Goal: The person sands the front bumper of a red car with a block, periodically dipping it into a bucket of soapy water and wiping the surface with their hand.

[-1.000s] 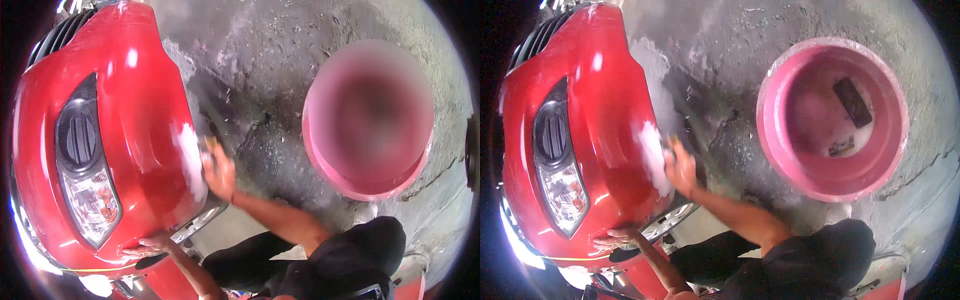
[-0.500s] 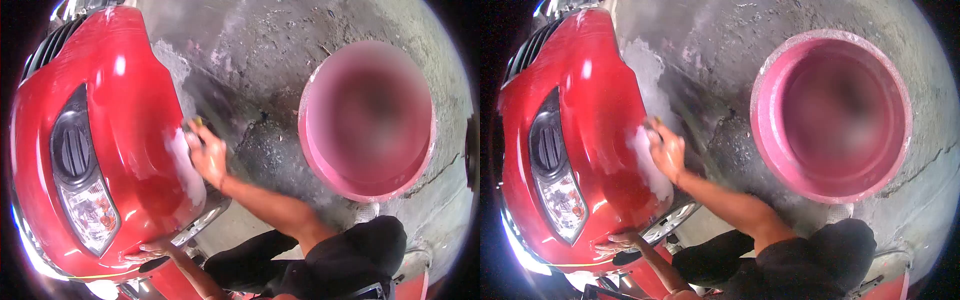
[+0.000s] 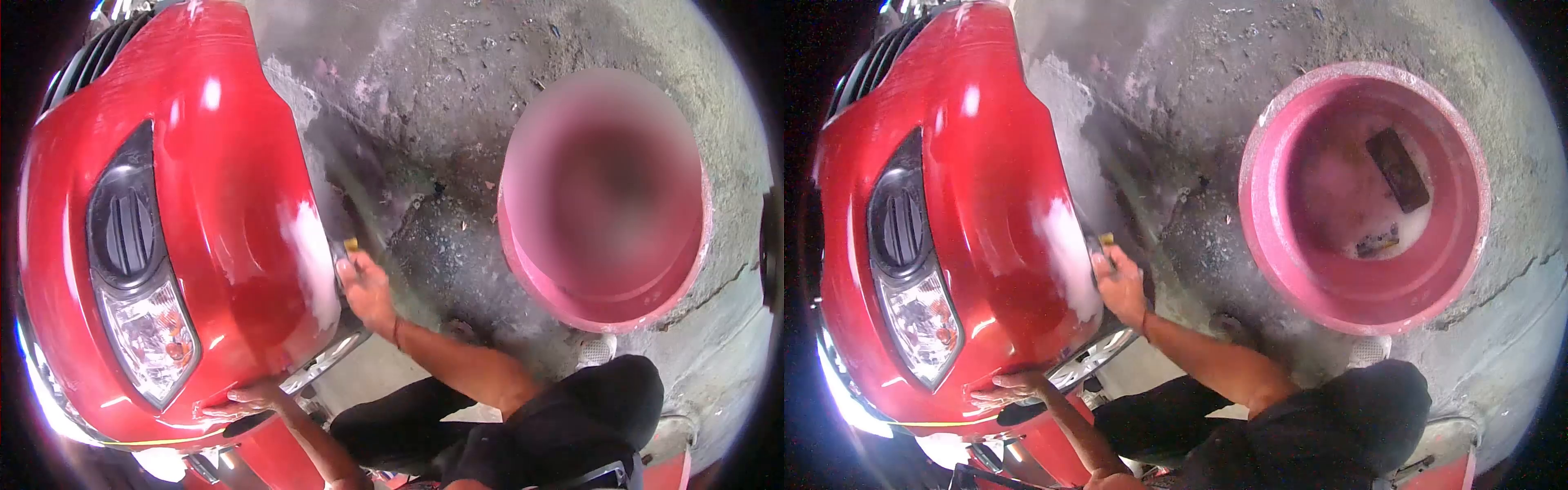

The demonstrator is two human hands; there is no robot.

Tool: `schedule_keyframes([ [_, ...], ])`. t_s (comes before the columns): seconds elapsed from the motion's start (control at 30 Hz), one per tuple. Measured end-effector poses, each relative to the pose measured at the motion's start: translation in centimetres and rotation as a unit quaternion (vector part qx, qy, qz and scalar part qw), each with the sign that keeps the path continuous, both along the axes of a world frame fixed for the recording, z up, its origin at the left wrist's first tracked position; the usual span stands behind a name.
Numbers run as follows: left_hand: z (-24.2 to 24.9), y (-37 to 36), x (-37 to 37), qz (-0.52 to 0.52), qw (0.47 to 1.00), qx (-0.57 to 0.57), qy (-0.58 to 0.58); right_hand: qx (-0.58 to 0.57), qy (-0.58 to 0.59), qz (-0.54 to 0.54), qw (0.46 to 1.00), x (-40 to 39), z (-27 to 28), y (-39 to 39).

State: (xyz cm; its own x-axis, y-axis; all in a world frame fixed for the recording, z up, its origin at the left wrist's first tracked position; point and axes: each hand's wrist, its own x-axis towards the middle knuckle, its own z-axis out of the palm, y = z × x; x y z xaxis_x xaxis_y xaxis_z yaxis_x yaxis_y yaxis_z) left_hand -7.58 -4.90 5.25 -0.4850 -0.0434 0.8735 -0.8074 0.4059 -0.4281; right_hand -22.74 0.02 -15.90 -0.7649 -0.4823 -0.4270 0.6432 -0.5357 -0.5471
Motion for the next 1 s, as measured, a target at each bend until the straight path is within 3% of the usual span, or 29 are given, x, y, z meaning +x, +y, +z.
schedule_keyframes([
  [0.07,-0.1,-0.1,-0.2,-0.008,1.000,0.005,0.003,0.003,-0.052,0.060,0.997,-0.4,-0.1,-0.4],
  [0.1,0.1,0.1,-0.2,-0.009,1.000,0.009,-0.005,0.009,-0.006,0.046,0.999,-2.6,-1.2,-2.1],
  [0.13,-0.1,0.2,-0.4,-0.003,1.000,0.002,-0.009,0.011,-0.055,0.082,0.995,-6.1,0.1,-2.2],
  [0.27,0.2,-0.5,0.4,0.012,1.000,-0.014,-0.017,0.022,-0.003,0.027,0.999,-0.2,0.2,-0.1],
  [0.33,-0.4,-0.1,-0.6,0.006,1.000,-0.017,-0.023,0.012,-0.036,0.030,0.999,0.8,0.8,0.1],
  [0.4,-0.2,0.1,-0.4,0.025,1.000,-0.014,-0.008,0.089,0.027,0.077,0.993,-2.0,-0.1,-1.3],
  [0.47,0.3,-1.2,1.1,-0.010,1.000,-0.022,-0.018,0.050,0.022,0.093,0.994,-9.0,0.7,-1.8],
  [0.53,0.3,-0.7,0.6,-0.010,1.000,-0.020,-0.017,0.065,0.067,0.051,0.994,-7.5,0.0,-2.2],
  [0.63,-0.1,-0.6,0.0,-0.008,1.000,-0.018,-0.009,0.035,0.009,0.009,0.999,1.4,1.1,1.0],
  [0.7,-0.3,-0.6,-0.1,-0.011,1.000,-0.019,-0.009,0.067,-0.038,0.053,0.996,3.7,1.3,0.8],
  [0.8,0.1,-0.6,0.2,-0.016,1.000,-0.018,-0.016,0.039,0.039,0.030,0.998,-7.8,0.7,-1.1],
  [0.87,0.4,-0.5,0.1,-0.011,1.000,-0.019,-0.010,0.046,0.031,0.153,0.987,-9.9,1.2,0.2],
  [0.93,0.0,-0.5,0.0,-0.005,1.000,-0.019,0.000,0.055,0.060,0.021,0.996,-1.4,0.3,0.2],
  [1.0,0.1,-0.5,0.0,-0.005,1.000,-0.020,-0.002,0.103,0.031,0.014,0.994,5.0,2.2,2.2],
])
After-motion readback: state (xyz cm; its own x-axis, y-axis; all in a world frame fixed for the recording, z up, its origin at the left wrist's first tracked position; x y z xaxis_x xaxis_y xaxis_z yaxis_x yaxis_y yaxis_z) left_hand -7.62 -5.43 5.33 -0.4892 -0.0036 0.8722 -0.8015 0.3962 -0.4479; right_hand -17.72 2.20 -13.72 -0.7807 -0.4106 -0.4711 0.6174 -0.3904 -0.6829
